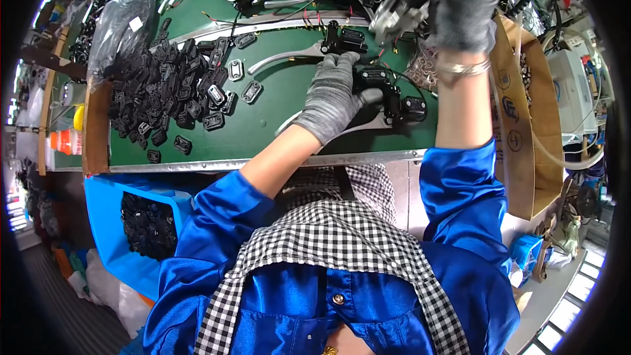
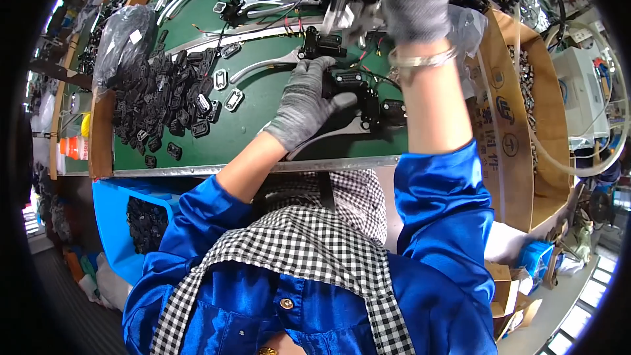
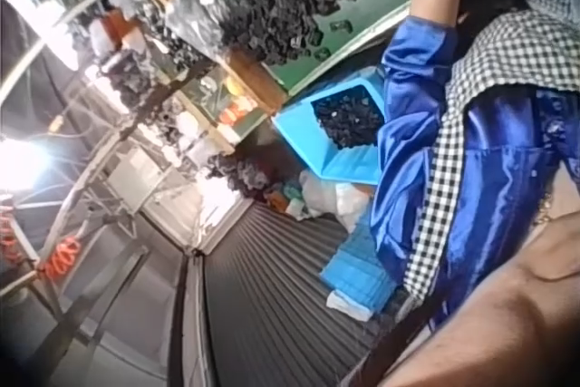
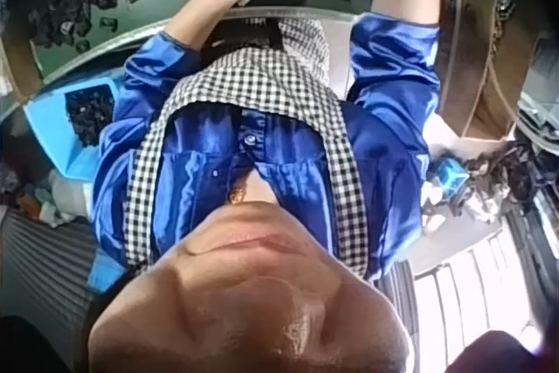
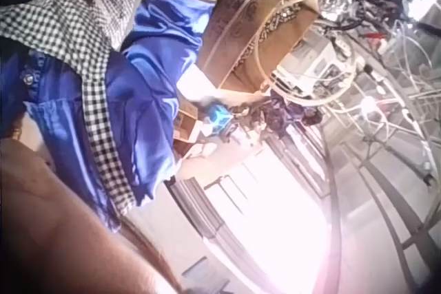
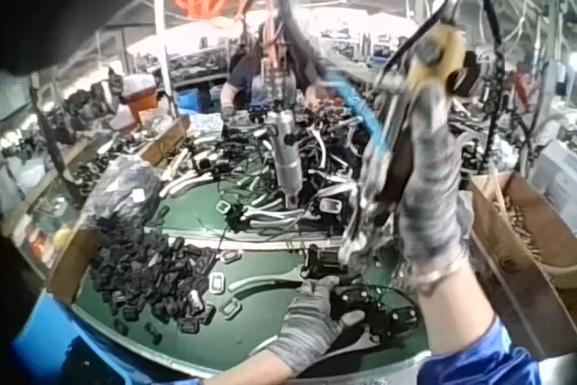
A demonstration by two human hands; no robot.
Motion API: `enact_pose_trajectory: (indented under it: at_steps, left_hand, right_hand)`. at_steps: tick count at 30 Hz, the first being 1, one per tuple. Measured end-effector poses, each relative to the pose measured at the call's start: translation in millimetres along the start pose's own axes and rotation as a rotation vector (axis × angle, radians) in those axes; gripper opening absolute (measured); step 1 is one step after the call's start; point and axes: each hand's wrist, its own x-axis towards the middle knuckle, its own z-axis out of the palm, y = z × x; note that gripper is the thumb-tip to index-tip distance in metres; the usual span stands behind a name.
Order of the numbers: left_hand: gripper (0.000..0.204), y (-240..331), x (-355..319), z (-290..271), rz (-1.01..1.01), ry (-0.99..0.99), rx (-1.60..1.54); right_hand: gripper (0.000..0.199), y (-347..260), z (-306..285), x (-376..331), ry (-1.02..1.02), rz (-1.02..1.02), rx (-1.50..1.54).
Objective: Assembling small mechanical components at a factory workbench using an automated screwdriver.
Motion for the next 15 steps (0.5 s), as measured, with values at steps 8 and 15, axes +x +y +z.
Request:
enact_pose_trajectory:
  at_steps: [8, 15]
  left_hand:
    - [0.065, -34, 72, -26, 0.043, 0.024, 0.242]
    - [0.048, -42, 71, -18, 0.019, -0.11, 0.092]
  right_hand:
    - [0.042, 32, -3, 34, 0.087, 0.384, -0.112]
    - [0.036, 72, -8, 9, 0.028, 0.095, -0.173]
